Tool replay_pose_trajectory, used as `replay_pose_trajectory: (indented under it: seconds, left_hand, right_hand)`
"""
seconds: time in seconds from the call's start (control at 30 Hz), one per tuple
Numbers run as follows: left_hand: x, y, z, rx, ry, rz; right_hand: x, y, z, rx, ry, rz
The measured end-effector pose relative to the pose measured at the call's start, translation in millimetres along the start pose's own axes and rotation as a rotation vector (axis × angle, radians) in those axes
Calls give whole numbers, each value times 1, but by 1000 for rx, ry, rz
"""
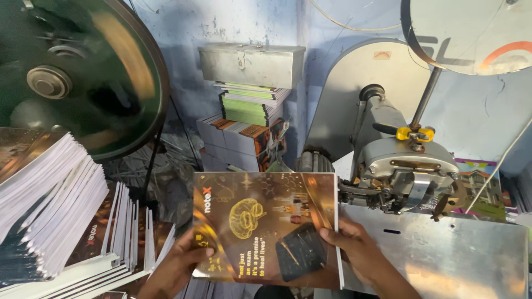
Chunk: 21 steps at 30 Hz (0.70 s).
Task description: The person repeatedly picks up a book from a stack, places it into a binding machine, and removes it after processing. The person stacks the processed books on a separate pile. The task involves handling books and operating a binding machine.
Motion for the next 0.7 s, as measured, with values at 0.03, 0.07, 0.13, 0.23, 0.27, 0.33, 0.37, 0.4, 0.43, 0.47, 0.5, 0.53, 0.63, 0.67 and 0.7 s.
replay_pose_trajectory:
  seconds: [0.03, 0.07, 0.13, 0.23, 0.27, 0.33, 0.37, 0.4, 0.43, 0.47, 0.5, 0.53, 0.63, 0.67, 0.7]
  left_hand:
    - [5, 5, -1, -10, 2, -25]
    - [10, 9, -2, -20, 3, -50]
    - [15, 17, -4, -57, -8, -80]
    - [17, 30, -7, -142, -17, -86]
    - [18, 37, -9, -175, 0, -83]
    - [20, 47, -9, -194, 5, -121]
    - [20, 52, -8, -180, -5, -162]
    - [21, 55, -7, -166, -16, -203]
    - [21, 56, -8, -158, -31, -225]
    - [18, 57, -11, -150, -47, -246]
    - [14, 56, -14, -142, -62, -267]
    - [9, 55, -18, -154, -49, -276]
    - [-10, 48, -31, -224, 6, -277]
    - [-14, 49, -36, -273, 36, -257]
    - [-13, 51, -38, -322, 68, -236]
  right_hand:
    - [7, -7, -1, 47, 15, -9]
    - [14, -14, -2, 94, 30, -18]
    - [20, -21, -2, 128, 71, -71]
    - [15, -28, 10, 63, 119, -172]
    - [13, -30, 11, 28, 114, -187]
    - [15, -34, 9, -2, 147, -219]
    - [19, -37, 5, 1, 183, -236]
    - [22, -39, 3, 5, 219, -253]
    - [24, -42, 0, 57, 243, -282]
    - [26, -45, -2, 109, 268, -310]
    - [26, -47, -5, 160, 294, -339]
    - [26, -50, -9, 168, 336, -300]
    - [34, -59, -23, 250, 627, -231]
    - [41, -63, -27, 314, 831, -234]
    - [47, -66, -32, 377, 1035, -235]
Point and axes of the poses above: each hand's wrist, its own z-axis towards the middle knuckle, its own y-axis out of the back of the hand, x = y × z, the point moved 2 cm from there along z, towards the middle knuckle, and after that the axes turned 5 degrees about -x, right-handed, at the moved point
